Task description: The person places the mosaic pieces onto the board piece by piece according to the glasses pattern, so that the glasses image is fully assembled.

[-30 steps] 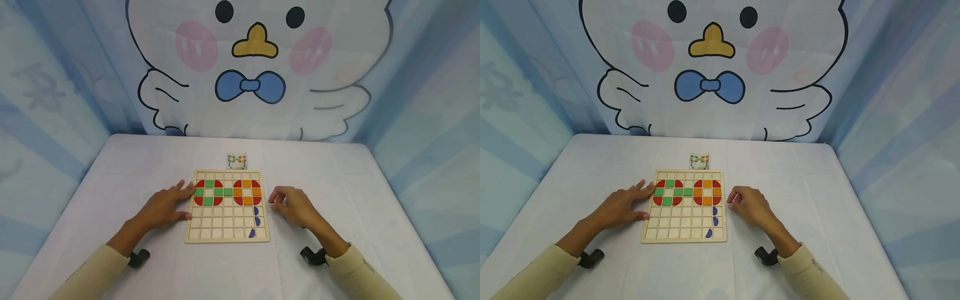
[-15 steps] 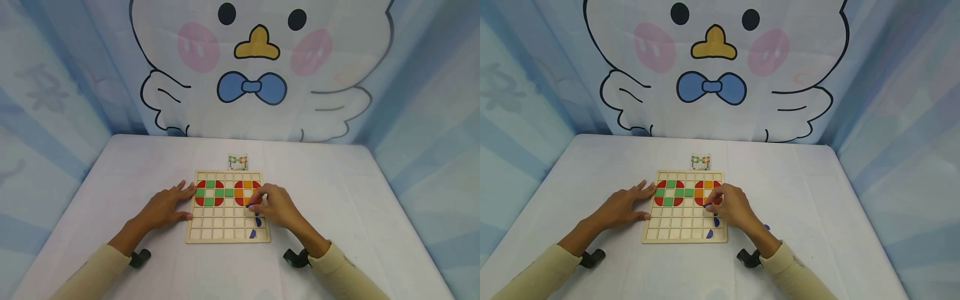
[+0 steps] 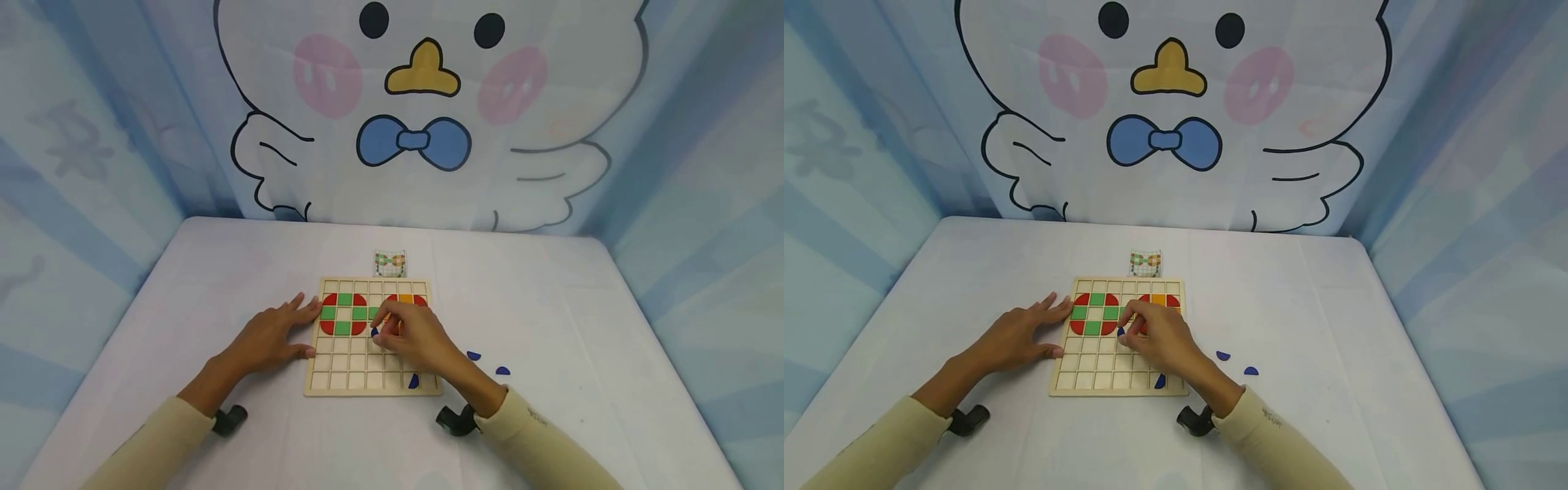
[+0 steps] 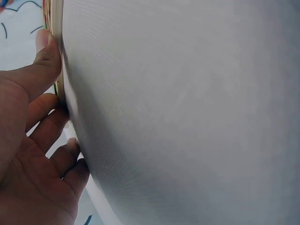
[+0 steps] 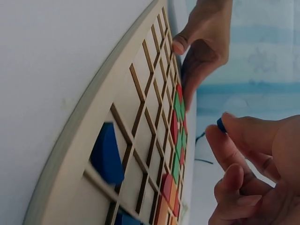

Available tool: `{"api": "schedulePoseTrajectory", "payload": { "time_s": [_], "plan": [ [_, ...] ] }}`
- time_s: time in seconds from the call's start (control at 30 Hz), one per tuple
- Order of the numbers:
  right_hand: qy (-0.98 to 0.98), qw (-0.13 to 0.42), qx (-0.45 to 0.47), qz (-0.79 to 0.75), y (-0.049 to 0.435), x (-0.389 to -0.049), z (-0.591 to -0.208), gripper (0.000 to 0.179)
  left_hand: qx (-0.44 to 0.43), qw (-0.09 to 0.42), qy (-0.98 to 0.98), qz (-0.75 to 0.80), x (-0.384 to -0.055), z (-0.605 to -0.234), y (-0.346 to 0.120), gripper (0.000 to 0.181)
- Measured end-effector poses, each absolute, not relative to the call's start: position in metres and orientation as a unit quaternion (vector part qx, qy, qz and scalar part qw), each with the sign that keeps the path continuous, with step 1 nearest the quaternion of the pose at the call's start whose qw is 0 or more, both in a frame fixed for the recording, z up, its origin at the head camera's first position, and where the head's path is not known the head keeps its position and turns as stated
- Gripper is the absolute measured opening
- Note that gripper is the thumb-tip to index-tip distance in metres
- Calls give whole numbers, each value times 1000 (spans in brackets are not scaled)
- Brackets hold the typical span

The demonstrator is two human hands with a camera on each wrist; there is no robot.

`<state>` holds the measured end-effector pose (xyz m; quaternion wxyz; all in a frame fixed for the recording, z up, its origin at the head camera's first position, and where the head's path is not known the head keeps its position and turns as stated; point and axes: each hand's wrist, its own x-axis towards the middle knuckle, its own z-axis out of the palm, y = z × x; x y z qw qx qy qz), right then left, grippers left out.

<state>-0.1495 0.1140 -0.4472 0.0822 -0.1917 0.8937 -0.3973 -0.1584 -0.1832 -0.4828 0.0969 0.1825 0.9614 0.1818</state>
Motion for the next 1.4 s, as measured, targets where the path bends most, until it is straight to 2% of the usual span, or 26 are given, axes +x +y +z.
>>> {"api": "schedulePoseTrajectory", "payload": {
  "time_s": [0.67, 1.4],
  "plan": [
    [889, 135, -212, -382, 50, -170, -458, 11, 202, 84, 956, 196, -161, -484, -188, 94],
    [910, 138, -210, -329, 33, -175, -468, 10, 206, 77, 954, 202, -161, -485, -188, 93]
  ]
}}
